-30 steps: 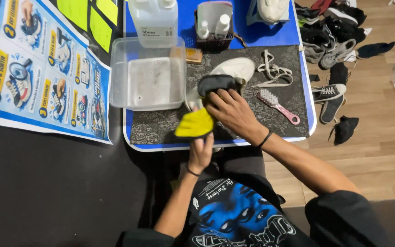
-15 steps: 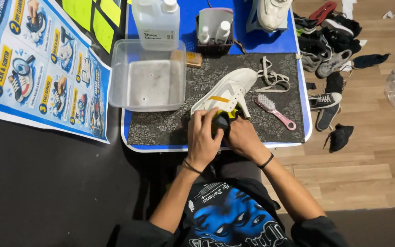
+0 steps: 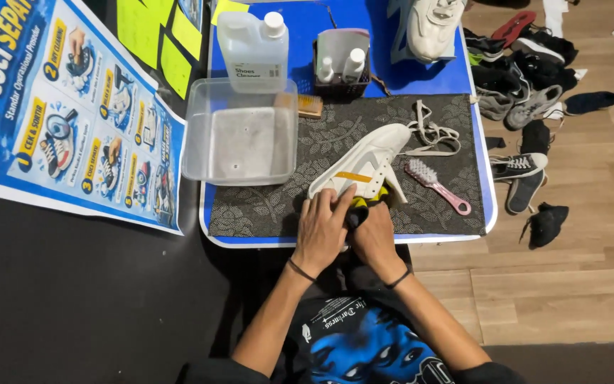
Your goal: Scrubbing the interior and exterior of a white shoe using a brush and cleaning solution at a repair bench.
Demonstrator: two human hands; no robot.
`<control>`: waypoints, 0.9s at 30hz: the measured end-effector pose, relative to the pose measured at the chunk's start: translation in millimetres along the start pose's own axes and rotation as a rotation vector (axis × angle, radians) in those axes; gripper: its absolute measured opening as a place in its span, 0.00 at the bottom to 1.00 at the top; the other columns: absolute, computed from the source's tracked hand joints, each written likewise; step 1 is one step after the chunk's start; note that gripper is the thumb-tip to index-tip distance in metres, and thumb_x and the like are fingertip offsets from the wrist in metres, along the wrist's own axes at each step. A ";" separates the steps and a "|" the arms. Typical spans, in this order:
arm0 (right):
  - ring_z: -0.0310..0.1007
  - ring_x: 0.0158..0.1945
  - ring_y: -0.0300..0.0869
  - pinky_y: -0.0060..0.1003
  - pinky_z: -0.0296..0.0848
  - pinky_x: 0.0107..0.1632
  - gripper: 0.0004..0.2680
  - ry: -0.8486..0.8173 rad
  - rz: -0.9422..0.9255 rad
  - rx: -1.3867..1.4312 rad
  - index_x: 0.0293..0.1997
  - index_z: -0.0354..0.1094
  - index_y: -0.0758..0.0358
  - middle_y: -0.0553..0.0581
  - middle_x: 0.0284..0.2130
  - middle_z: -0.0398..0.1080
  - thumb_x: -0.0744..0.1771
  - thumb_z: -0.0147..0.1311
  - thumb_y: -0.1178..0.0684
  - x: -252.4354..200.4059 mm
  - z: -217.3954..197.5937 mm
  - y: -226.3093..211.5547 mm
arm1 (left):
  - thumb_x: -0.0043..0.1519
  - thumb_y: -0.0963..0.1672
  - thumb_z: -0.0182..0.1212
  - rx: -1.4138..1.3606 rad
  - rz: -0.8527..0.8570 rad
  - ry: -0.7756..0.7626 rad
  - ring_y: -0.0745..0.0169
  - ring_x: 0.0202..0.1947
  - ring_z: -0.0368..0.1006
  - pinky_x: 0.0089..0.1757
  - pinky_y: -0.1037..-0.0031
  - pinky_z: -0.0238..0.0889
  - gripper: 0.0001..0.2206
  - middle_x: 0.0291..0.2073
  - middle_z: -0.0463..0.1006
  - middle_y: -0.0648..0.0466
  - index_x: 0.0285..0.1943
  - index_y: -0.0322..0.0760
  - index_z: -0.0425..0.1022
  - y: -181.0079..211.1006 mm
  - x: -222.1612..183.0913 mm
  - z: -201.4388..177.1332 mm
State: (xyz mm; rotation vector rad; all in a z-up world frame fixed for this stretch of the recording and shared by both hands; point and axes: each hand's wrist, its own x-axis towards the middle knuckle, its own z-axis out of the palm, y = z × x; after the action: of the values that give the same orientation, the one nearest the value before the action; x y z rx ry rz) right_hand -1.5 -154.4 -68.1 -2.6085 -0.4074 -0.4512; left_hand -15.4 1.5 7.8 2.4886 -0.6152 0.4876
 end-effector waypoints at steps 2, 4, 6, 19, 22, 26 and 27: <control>0.70 0.44 0.60 0.44 0.72 0.50 0.07 -0.055 -0.023 -0.034 0.39 0.72 0.72 0.65 0.34 0.68 0.60 0.58 0.65 -0.7 -18.4 -17.5 | 0.45 0.36 0.66 0.015 0.002 0.007 0.49 0.40 0.67 0.42 0.62 0.60 0.36 0.40 0.62 0.52 0.69 0.41 0.66 -3.7 1.2 4.4; 0.70 0.44 0.60 0.42 0.71 0.51 0.05 -0.110 -0.039 -0.070 0.37 0.71 0.74 0.65 0.32 0.69 0.61 0.56 0.68 -8.2 -18.1 -15.1 | 0.44 0.35 0.66 0.025 0.008 0.010 0.50 0.39 0.66 0.42 0.63 0.60 0.37 0.38 0.61 0.52 0.68 0.41 0.66 -8.7 2.5 12.2; 0.72 0.46 0.57 0.43 0.72 0.52 0.10 -0.106 -0.099 -0.217 0.44 0.72 0.69 0.62 0.37 0.71 0.61 0.57 0.66 -20.9 0.8 8.0 | 0.48 0.33 0.61 0.033 -0.013 0.087 0.52 0.35 0.64 0.38 0.66 0.58 0.33 0.35 0.60 0.54 0.66 0.43 0.68 -15.4 5.6 24.2; 0.76 0.50 0.66 0.56 0.78 0.47 0.26 0.209 0.297 0.410 0.66 0.53 0.53 0.68 0.47 0.75 0.63 0.62 0.63 -6.2 -40.0 -17.1 | 0.52 0.45 0.64 0.005 -0.127 0.160 0.49 0.35 0.66 0.37 0.62 0.57 0.09 0.34 0.64 0.53 0.36 0.39 0.72 -13.3 14.4 34.3; 0.73 0.53 0.68 0.57 0.79 0.48 0.31 0.117 0.085 0.259 0.67 0.57 0.48 0.68 0.59 0.62 0.57 0.62 0.64 -25.8 -2.7 -1.8 | 0.55 0.41 0.60 0.045 -0.146 0.127 0.47 0.38 0.67 0.37 0.62 0.56 0.09 0.36 0.66 0.51 0.44 0.38 0.75 -6.8 17.5 29.4; 0.72 0.51 0.59 0.51 0.75 0.50 0.25 0.086 0.026 0.008 0.64 0.67 0.51 0.64 0.53 0.66 0.59 0.60 0.62 -35.8 3.3 7.8 | 0.55 0.38 0.60 0.150 -0.081 0.058 0.50 0.37 0.68 0.38 0.63 0.58 0.19 0.35 0.66 0.53 0.57 0.41 0.73 3.0 14.6 15.3; 0.72 0.50 0.58 0.51 0.75 0.50 0.25 0.059 0.058 0.016 0.61 0.70 0.51 0.63 0.53 0.67 0.57 0.63 0.62 -33.9 -1.4 7.4 | 0.55 0.38 0.61 0.163 -0.071 0.034 0.50 0.38 0.68 0.39 0.64 0.58 0.21 0.35 0.67 0.52 0.58 0.42 0.72 3.5 13.7 13.6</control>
State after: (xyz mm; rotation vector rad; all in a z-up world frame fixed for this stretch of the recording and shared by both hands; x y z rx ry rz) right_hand -29.8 -168.3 -82.6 -2.5772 -0.3134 -0.5010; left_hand -3.0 -13.2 4.6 2.6388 -0.4893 0.5725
